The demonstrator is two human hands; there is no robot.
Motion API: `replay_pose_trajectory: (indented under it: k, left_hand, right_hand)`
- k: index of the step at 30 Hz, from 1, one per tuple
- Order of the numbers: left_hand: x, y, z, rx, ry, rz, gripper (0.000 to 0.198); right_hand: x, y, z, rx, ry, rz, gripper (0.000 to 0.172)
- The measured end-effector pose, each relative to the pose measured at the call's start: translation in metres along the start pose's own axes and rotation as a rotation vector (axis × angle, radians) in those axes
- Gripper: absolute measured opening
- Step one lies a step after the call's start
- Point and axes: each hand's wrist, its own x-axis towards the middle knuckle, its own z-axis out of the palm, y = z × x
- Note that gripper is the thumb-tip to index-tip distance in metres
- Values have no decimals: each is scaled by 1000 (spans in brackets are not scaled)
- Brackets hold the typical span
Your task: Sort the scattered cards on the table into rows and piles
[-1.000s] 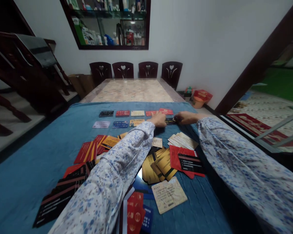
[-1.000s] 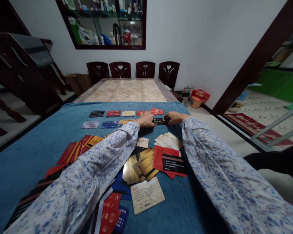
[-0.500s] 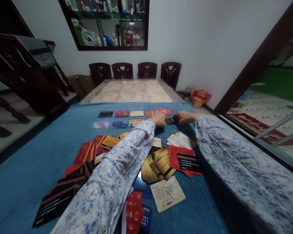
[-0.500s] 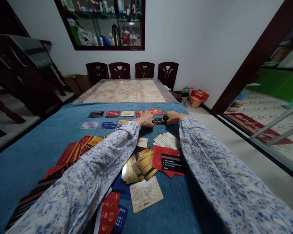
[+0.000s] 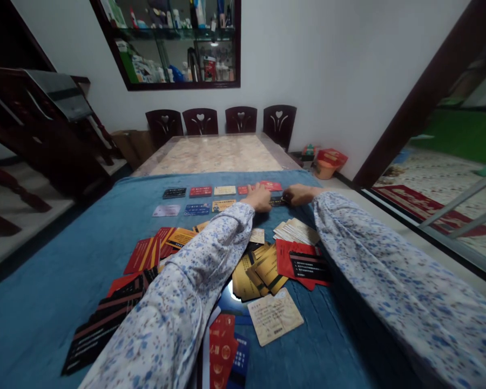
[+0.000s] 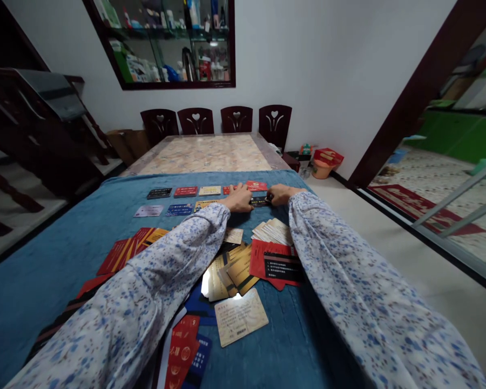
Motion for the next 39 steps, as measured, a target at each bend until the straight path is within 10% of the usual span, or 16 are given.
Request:
replay_pose_trajectory:
  k: [20,39]
  left_hand:
    - [-44,-17,-12,15,91,38,29]
    - [-119,-64,-9,-10,76,-32,24]
  right_hand:
    - [-15,1,-2,17,200,-82,50]
    - [-58,-76,-10,0,357,-176,28]
